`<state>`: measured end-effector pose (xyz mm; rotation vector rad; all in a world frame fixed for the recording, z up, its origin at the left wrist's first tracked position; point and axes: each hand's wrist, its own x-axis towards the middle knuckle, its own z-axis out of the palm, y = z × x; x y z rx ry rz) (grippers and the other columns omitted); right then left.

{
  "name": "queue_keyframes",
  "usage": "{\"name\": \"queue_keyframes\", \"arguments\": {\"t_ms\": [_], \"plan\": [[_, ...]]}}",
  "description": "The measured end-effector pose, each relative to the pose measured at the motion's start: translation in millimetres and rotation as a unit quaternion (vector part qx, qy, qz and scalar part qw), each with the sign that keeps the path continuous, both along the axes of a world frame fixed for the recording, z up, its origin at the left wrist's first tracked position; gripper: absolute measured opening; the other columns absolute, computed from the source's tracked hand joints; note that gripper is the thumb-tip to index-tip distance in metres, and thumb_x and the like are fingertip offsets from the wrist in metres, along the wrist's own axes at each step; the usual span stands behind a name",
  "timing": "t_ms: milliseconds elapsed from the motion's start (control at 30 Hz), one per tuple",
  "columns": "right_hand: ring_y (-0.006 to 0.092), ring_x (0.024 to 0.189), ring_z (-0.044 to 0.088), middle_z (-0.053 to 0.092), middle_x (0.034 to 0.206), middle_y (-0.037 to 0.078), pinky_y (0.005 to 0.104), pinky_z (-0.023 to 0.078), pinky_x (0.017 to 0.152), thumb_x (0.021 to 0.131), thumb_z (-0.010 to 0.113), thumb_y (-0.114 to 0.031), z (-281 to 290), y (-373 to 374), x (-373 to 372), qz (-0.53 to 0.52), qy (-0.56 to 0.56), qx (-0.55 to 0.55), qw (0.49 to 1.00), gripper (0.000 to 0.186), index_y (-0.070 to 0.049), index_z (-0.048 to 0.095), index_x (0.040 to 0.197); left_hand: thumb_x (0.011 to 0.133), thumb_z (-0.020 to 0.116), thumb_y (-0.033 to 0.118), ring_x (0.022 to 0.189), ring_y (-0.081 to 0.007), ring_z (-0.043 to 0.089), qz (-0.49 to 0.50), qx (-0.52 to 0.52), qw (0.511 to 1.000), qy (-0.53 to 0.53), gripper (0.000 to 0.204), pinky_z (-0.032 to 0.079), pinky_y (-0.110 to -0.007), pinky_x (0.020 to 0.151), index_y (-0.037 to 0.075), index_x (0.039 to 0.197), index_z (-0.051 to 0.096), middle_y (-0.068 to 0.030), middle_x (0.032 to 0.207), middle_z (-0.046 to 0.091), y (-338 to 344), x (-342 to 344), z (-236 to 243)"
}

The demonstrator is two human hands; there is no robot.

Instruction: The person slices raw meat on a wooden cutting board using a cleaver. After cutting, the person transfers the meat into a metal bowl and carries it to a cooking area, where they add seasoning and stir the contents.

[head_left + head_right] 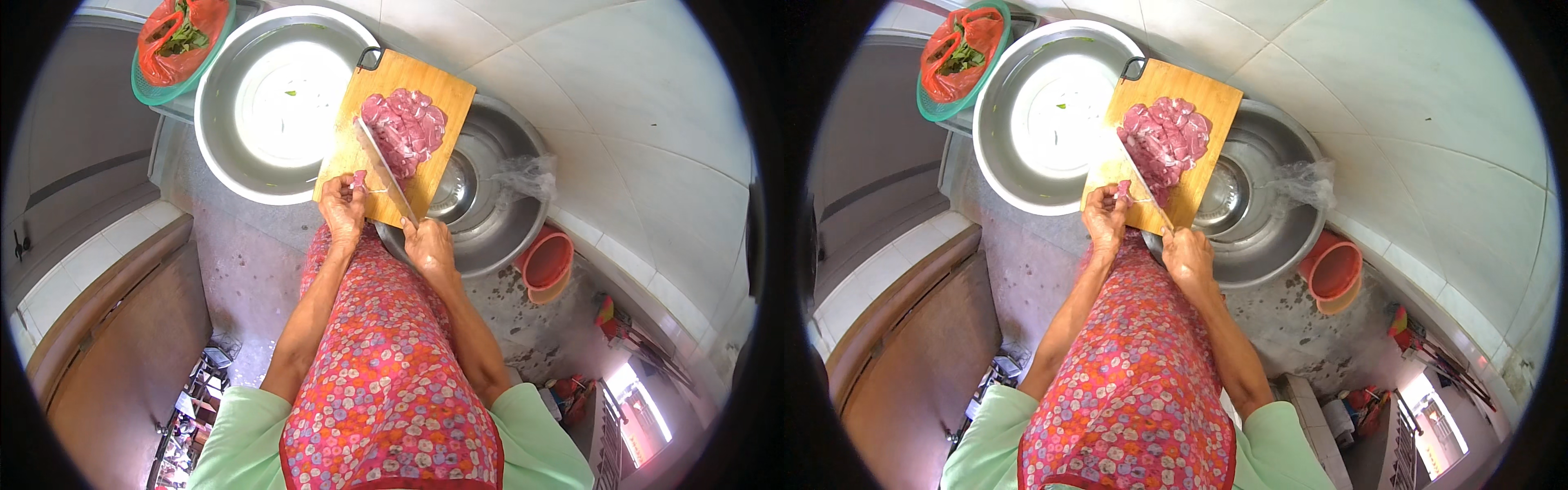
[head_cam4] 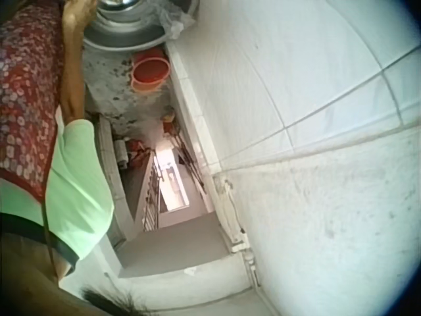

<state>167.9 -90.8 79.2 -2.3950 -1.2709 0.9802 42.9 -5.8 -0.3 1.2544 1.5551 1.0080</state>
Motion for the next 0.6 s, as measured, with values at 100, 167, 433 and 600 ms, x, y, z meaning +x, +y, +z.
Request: {"name": "queue_keyframes", "arguments": {"t_ms": [100, 167, 433, 600], "plan": [[0.0437, 0.068, 0.059, 0.06, 0.072, 0.026, 0.0517, 0.046, 0.063, 0.086, 0.05, -0.03, 16.5, -4.7, -6.7, 0.042, -0.018, -0.022, 0.999, 0.036, 0.001, 0.063, 0.072, 0.074, 0.062, -0.004, 0.061, -0.0133, 0.059, 0.009, 0.007, 0.999, 0.03, 0.007, 0.049, -0.025, 0.058, -0.003, 0.079, 0.058, -0.0085, 0.077, 0.057, -1.0, 0.9, -0.8], [0.0436, 0.068, 0.058, 0.059, 0.07, 0.026, 0.0515, 0.046, 0.063, 0.086, 0.051, -0.029, 10.8, -18.1, -9.9, 0.053, -0.026, -0.013, 0.998, 0.034, 0.0, 0.062, 0.073, 0.073, 0.062, -0.004, 0.06, -0.014, 0.059, -0.011, 0.019, 0.997, 0.073, 0.006, 0.049, -0.025, 0.058, -0.002, 0.077, 0.059, -0.0087, 0.075, 0.057, -0.8, 0.4, 7.7], [0.0439, 0.07, 0.057, 0.058, 0.07, 0.027, 0.0518, 0.044, 0.066, 0.088, 0.048, -0.028, 9.4, -28.6, -10.9, 0.072, -0.009, -0.028, 0.997, 0.035, 0.002, 0.06, 0.074, 0.069, 0.061, -0.004, 0.058, -0.0185, 0.057, -0.036, 0.024, 0.992, 0.118, 0.005, 0.047, -0.03, 0.057, -0.001, 0.073, 0.057, -0.0116, 0.068, 0.055, 0.3, -2.4, 6.7], [0.0402, 0.076, 0.06, 0.06, 0.078, 0.026, 0.0502, 0.047, 0.067, 0.082, 0.052, -0.023, -6.1, -24.9, -11.2, 0.084, -0.011, -0.062, 0.994, 0.026, 0.001, 0.06, 0.074, 0.068, 0.059, -0.005, 0.059, -0.0253, 0.057, -0.066, 0.077, 0.981, 0.166, 0.006, 0.047, -0.033, 0.058, -0.001, 0.074, 0.057, -0.0147, 0.071, 0.056, 0.8, -4.6, 6.5]]}}
